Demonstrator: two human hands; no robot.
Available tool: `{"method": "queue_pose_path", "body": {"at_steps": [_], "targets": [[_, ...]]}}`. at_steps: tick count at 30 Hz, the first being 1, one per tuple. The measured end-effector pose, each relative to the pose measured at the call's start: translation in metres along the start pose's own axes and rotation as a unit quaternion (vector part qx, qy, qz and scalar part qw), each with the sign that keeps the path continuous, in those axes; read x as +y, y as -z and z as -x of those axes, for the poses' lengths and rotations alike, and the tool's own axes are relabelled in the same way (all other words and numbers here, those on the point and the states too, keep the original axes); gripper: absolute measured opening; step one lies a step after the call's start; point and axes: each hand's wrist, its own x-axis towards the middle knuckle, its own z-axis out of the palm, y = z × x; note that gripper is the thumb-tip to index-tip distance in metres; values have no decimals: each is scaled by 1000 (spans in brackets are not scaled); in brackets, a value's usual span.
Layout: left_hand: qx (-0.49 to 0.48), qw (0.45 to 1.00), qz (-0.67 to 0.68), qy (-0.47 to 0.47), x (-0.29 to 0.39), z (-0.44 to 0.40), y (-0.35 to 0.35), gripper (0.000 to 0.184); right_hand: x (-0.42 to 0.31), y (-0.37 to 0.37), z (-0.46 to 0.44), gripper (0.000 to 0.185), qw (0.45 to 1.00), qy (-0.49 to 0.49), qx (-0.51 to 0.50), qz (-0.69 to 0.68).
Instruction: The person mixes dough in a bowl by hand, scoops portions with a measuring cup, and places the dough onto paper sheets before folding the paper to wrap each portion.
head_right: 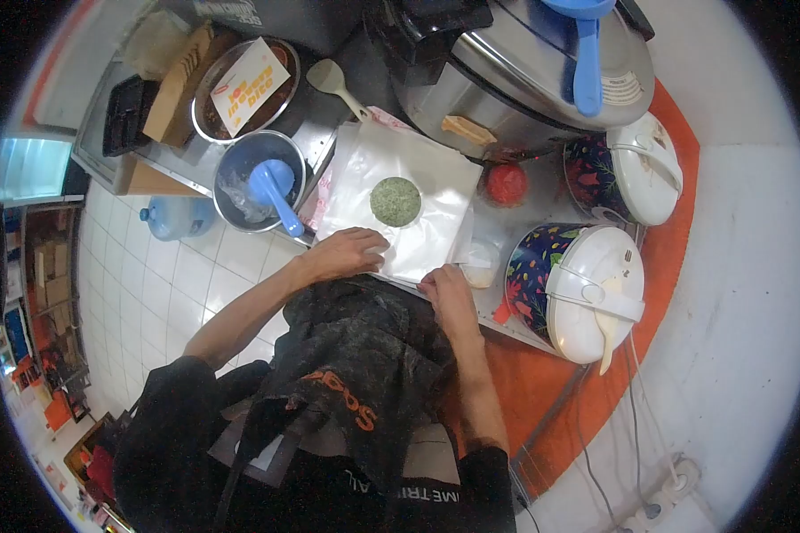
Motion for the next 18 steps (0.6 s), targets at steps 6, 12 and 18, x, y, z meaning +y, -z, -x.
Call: {"method": "queue_pose_path", "body": {"at_steps": [6,12,18], "targets": [[14,1000,-18,-14,0,-3,-5,19,-11,19,-2,22,996,-50,3,-75],[11,1000,-27,-11,3,-7,-2,21,-18,30,-6,26,987,-100,-14,-124],[14,998,-45,-34,3,-11,-10,22,-23,34,-8,25,980,-130,-24,-148]]}}
